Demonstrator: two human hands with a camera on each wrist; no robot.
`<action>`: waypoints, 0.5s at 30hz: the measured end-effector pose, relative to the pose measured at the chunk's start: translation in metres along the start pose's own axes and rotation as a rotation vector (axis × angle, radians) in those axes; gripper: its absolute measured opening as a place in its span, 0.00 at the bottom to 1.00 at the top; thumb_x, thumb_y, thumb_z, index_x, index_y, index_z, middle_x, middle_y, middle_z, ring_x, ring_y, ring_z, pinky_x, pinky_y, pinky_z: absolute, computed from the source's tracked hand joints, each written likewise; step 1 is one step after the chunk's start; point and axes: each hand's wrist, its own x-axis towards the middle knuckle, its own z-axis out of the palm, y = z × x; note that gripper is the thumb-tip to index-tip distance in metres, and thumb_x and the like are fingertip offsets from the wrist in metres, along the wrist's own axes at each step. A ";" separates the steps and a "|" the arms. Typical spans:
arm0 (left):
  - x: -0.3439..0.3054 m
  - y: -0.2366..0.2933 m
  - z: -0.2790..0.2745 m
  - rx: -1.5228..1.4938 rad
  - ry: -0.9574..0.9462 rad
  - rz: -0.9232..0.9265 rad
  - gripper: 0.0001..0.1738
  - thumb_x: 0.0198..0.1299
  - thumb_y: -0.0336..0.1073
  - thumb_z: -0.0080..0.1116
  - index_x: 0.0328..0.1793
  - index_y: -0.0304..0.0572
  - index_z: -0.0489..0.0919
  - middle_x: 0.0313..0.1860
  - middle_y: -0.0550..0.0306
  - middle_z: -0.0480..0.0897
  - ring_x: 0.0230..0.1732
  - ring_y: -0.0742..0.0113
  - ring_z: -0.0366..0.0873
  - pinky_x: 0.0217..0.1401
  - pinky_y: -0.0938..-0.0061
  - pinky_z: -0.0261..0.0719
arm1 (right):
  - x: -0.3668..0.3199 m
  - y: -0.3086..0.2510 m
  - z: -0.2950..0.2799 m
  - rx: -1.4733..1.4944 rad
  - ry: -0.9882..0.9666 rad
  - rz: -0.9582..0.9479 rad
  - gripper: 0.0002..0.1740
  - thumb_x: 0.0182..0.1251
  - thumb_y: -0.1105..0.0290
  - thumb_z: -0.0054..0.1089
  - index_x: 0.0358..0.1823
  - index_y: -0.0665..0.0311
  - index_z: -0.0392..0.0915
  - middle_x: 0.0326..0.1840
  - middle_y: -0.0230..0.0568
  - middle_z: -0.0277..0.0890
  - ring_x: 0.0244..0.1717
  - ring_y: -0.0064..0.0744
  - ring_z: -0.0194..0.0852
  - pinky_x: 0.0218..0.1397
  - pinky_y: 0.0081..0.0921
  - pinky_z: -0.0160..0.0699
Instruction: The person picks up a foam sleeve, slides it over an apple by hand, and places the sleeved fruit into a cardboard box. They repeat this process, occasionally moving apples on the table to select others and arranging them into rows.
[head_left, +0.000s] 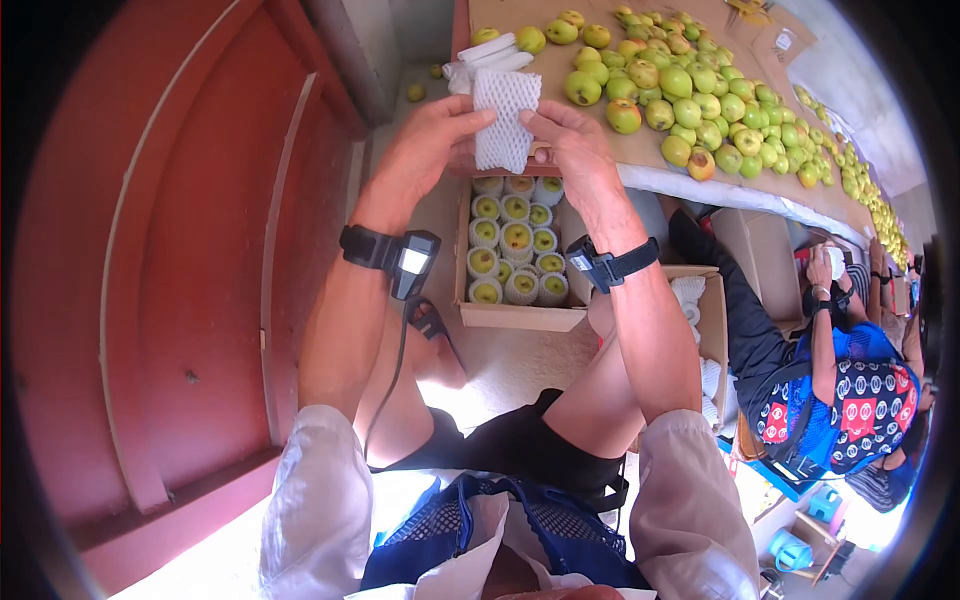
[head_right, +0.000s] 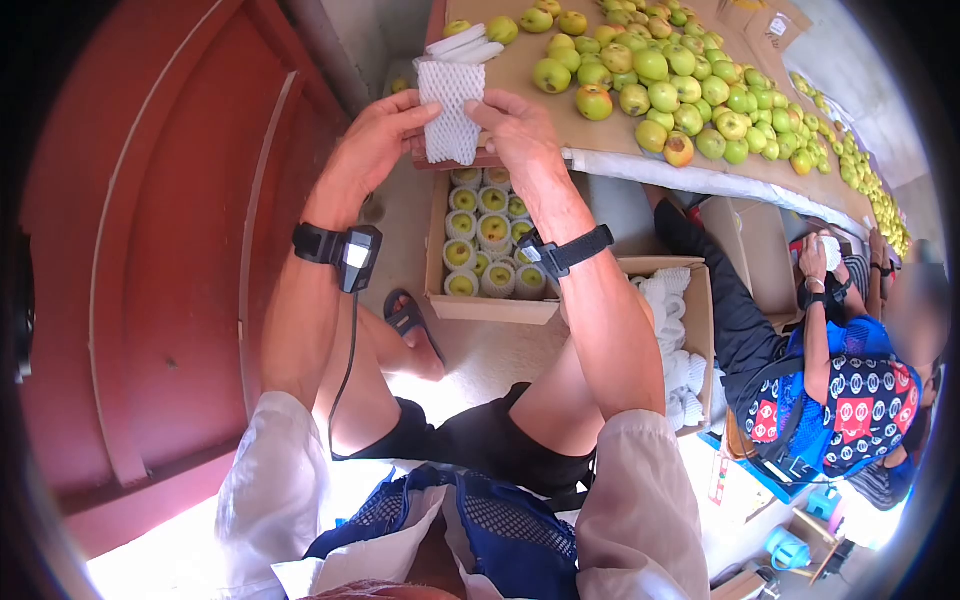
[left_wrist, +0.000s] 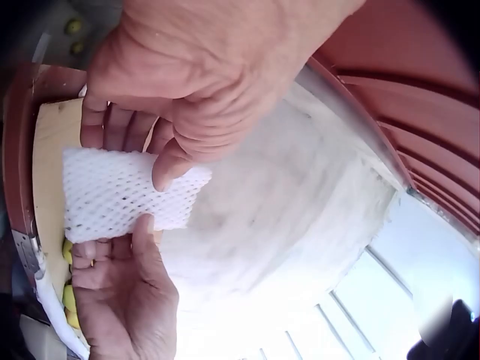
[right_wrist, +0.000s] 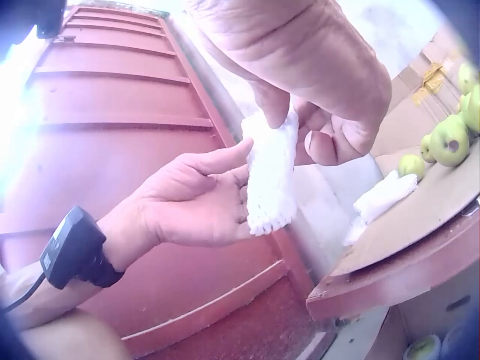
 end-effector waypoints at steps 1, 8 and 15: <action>-0.001 0.000 0.001 0.037 -0.003 0.010 0.20 0.69 0.40 0.61 0.60 0.32 0.80 0.53 0.53 0.85 0.51 0.65 0.85 0.57 0.71 0.81 | 0.000 0.000 -0.001 0.007 -0.002 0.009 0.14 0.72 0.67 0.63 0.53 0.67 0.83 0.40 0.26 0.82 0.27 0.10 0.64 0.32 0.10 0.68; 0.001 0.000 -0.001 -0.032 -0.048 -0.025 0.21 0.69 0.40 0.61 0.61 0.31 0.79 0.51 0.53 0.86 0.50 0.65 0.86 0.56 0.70 0.81 | 0.003 0.001 -0.009 0.019 -0.003 -0.018 0.14 0.72 0.69 0.63 0.54 0.68 0.82 0.37 0.26 0.81 0.27 0.10 0.66 0.33 0.11 0.70; 0.003 -0.004 0.007 0.124 0.132 0.112 0.18 0.67 0.37 0.62 0.56 0.31 0.83 0.49 0.53 0.87 0.47 0.69 0.84 0.53 0.73 0.80 | 0.016 0.018 -0.011 -0.356 0.351 -0.409 0.14 0.66 0.69 0.68 0.45 0.73 0.80 0.39 0.37 0.83 0.40 0.27 0.79 0.46 0.26 0.79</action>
